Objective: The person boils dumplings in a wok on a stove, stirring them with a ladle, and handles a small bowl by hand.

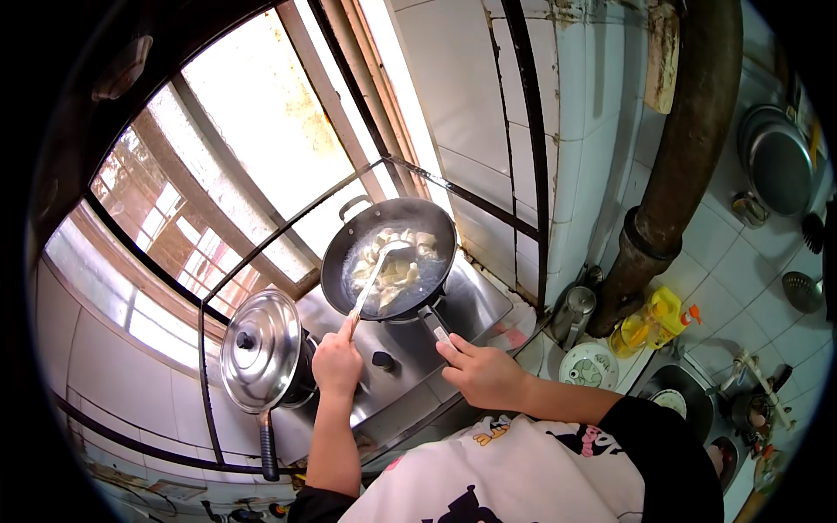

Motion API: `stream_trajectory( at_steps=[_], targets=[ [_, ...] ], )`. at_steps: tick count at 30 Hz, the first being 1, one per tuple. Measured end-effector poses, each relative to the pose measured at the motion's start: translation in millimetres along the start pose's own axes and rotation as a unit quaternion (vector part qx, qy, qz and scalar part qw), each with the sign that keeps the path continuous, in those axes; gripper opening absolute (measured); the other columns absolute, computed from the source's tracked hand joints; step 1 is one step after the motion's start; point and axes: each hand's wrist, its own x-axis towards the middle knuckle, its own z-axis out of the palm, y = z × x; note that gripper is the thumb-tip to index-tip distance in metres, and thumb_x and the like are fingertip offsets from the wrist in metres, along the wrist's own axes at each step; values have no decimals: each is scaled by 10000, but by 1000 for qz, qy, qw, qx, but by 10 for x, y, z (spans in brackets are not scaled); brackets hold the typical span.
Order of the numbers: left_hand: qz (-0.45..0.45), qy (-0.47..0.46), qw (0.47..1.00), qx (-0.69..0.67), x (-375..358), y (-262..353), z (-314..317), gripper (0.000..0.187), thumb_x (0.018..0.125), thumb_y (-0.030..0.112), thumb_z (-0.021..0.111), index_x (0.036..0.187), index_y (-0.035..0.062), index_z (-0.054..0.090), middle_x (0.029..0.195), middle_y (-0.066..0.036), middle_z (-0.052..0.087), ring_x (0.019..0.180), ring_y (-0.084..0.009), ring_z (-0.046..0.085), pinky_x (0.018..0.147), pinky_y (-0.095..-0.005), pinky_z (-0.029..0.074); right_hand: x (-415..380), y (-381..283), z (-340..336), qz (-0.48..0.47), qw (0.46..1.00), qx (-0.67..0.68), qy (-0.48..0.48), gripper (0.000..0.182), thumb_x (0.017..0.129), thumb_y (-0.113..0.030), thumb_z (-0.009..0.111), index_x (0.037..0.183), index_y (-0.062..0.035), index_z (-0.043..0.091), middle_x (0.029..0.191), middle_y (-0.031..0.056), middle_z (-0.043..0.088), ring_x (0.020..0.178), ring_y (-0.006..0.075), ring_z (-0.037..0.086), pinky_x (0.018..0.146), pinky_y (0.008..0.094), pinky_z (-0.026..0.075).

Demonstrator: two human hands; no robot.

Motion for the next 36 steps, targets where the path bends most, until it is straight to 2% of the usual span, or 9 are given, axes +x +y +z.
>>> stream_trajectory(
  at_steps=[11, 15, 20, 23, 27, 29, 33, 34, 36],
  targets=[
    [-14, -8, 1000, -23, -309, -214, -338, 509, 833, 115, 658, 1323, 237, 597, 786, -113, 601, 743, -321, 627, 669, -449, 505, -5, 11, 24, -11, 1000, -12, -11, 129, 751, -81, 642, 872, -53, 608, 1299, 230, 580, 1208, 380, 568, 966, 358, 498],
    [-52, 19, 988, -145, -418, -318, -313, 514, 811, 108, 684, 1311, 202, 612, 825, -158, 623, 768, -355, 630, 708, -456, 497, 3, 8, 11, -13, 1000, -15, -8, 105, 761, -84, 631, 855, -47, 603, 1299, 241, 577, 1211, 386, 562, 948, 358, 506],
    [-98, 42, 943, -314, -414, -320, 101, 493, 871, 74, 610, 1358, 46, 543, 1201, -227, 638, 1086, -360, 636, 934, -374, 483, 15, 19, 6, -20, 1000, -10, -1, 69, 770, -78, 606, 826, -40, 592, 1301, 254, 570, 1205, 391, 561, 873, 353, 542],
    [-96, 65, 929, -351, -410, -281, 259, 501, 877, 69, 598, 1371, 32, 522, 1230, -221, 629, 1115, -355, 628, 955, -366, 476, 20, 19, -4, -17, 999, -18, -24, 111, 759, -85, 644, 844, -47, 585, 1298, 246, 574, 1201, 385, 569, 991, 364, 482],
    [-82, 65, 929, -356, -433, -321, 381, 493, 905, 96, 567, 1390, 38, 501, 1254, -230, 611, 1140, -369, 607, 959, -379, 474, 34, 20, -14, -25, 999, -23, -17, 101, 758, -73, 636, 838, -47, 580, 1284, 244, 579, 1189, 389, 575, 930, 358, 511],
    [-100, 46, 946, -306, -443, -263, 306, 505, 915, 115, 559, 1406, 36, 474, 1201, -235, 632, 1085, -393, 621, 918, -418, 492, 50, 17, -23, -30, 999, -16, -8, 79, 757, -63, 612, 822, -40, 572, 1271, 253, 581, 1180, 405, 577, 841, 348, 552],
    [-130, -16, 966, -223, -415, -173, 238, 543, 928, 136, 546, 1444, 42, 406, 1038, -251, 671, 927, -439, 648, 805, -508, 510, 58, 3, -30, -22, 999, -19, -16, 102, 750, -63, 635, 834, -48, 579, 1270, 240, 586, 1177, 396, 583, 870, 358, 540],
    [-111, -12, 975, -192, -416, -190, 312, 539, 934, 134, 531, 1437, 33, 368, 924, -266, 671, 830, -460, 649, 741, -548, 505, 55, 3, -20, -18, 999, -23, -19, 121, 746, -61, 654, 849, -59, 590, 1273, 222, 588, 1178, 385, 587, 888, 365, 531],
    [-122, -38, 975, -183, -403, -183, 383, 521, 938, 138, 530, 1413, 17, 354, 914, -281, 666, 829, -466, 649, 738, -545, 511, 55, -3, -11, -13, 999, -30, -23, 139, 744, -60, 673, 863, -71, 601, 1275, 202, 592, 1175, 367, 593, 899, 369, 523]
  ],
)
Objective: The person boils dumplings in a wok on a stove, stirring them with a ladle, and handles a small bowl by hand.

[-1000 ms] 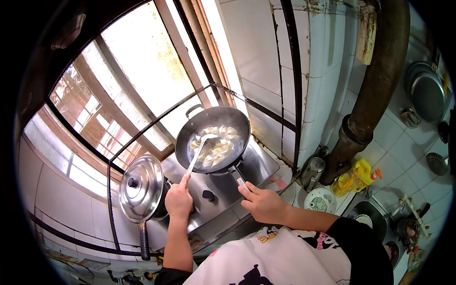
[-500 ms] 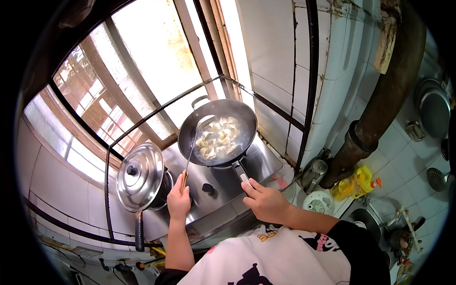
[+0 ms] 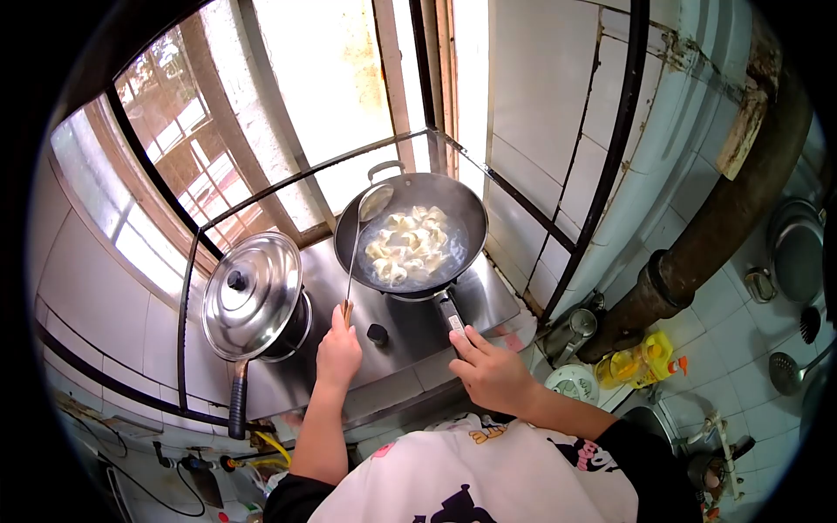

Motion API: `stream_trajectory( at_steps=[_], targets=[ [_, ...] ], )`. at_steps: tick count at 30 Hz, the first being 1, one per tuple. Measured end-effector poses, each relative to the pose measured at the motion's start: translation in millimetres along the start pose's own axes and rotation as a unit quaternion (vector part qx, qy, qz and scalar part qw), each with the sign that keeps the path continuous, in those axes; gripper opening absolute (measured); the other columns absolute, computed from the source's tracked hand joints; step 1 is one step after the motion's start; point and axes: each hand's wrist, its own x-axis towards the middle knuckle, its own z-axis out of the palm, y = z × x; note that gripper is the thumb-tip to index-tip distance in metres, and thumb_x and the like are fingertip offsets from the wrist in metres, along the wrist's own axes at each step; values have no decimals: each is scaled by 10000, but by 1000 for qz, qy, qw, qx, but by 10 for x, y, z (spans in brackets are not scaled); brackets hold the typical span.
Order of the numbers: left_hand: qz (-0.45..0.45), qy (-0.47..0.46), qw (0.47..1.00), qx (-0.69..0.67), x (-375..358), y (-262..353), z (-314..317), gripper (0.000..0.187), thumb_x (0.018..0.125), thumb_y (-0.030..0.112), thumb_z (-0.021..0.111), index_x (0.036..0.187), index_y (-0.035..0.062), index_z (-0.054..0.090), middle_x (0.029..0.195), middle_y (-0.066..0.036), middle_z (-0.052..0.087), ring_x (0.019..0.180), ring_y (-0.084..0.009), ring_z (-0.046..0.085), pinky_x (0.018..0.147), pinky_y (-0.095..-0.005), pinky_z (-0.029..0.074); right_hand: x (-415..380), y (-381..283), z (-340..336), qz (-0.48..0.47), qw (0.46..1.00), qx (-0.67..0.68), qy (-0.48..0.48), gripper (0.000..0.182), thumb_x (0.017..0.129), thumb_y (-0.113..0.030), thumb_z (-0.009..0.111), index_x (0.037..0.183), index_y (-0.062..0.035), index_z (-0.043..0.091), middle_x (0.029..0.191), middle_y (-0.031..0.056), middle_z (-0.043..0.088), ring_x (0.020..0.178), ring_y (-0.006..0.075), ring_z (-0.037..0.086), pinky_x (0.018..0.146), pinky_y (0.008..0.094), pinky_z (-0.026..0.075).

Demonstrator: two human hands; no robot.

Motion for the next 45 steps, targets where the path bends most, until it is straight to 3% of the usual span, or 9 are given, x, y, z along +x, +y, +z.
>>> stream_trajectory(
  at_steps=[5, 8, 11, 23, 32, 45],
  targets=[
    [-9, -31, 999, 37, 30, 37, -6, 508, 929, 147, 561, 1342, -43, 333, 875, -298, 657, 821, -468, 652, 724, -531, 529, 20, -6, -22, -1, 1000, -15, -10, 127, 752, -69, 672, 860, -80, 606, 1270, 193, 597, 1161, 343, 606, 888, 404, 515],
    [-11, -43, 998, 46, 28, 99, -67, 540, 913, 150, 597, 1332, -64, 331, 880, -298, 657, 826, -461, 657, 722, -521, 535, 46, -15, -69, -22, 1000, -22, -1, 96, 741, -71, 630, 811, -38, 573, 1251, 253, 596, 1170, 400, 589, 853, 335, 547],
    [-13, -47, 997, 54, 25, 114, -68, 592, 897, 164, 633, 1338, -76, 320, 891, -299, 658, 832, -455, 662, 724, -510, 541, 49, -24, -77, -16, 1000, -16, 8, 96, 741, -69, 630, 812, -40, 573, 1257, 246, 594, 1168, 394, 592, 846, 333, 548],
    [-34, -64, 996, 55, 36, 143, -81, 661, 879, 209, 678, 1345, -79, 309, 900, -305, 658, 842, -457, 664, 730, -505, 547, 50, -28, -82, -13, 1000, -18, -3, 96, 747, -62, 625, 830, -42, 580, 1269, 233, 588, 1171, 386, 591, 828, 338, 552],
    [-32, -61, 996, 53, 29, 162, -94, 682, 870, 236, 692, 1338, -82, 311, 883, -299, 660, 825, -446, 670, 716, -488, 553, 69, -48, -108, -17, 1000, -17, -12, 136, 731, -75, 656, 836, -30, 581, 1251, 258, 581, 1171, 401, 571, 922, 349, 515],
    [-28, -67, 996, 55, 42, 147, -93, 694, 868, 247, 692, 1337, -95, 313, 864, -293, 662, 806, -443, 672, 716, -487, 555, 57, -65, -97, 1, 1000, -21, -5, 128, 735, -60, 667, 837, -50, 590, 1271, 217, 587, 1180, 373, 578, 882, 344, 534]
  ],
)
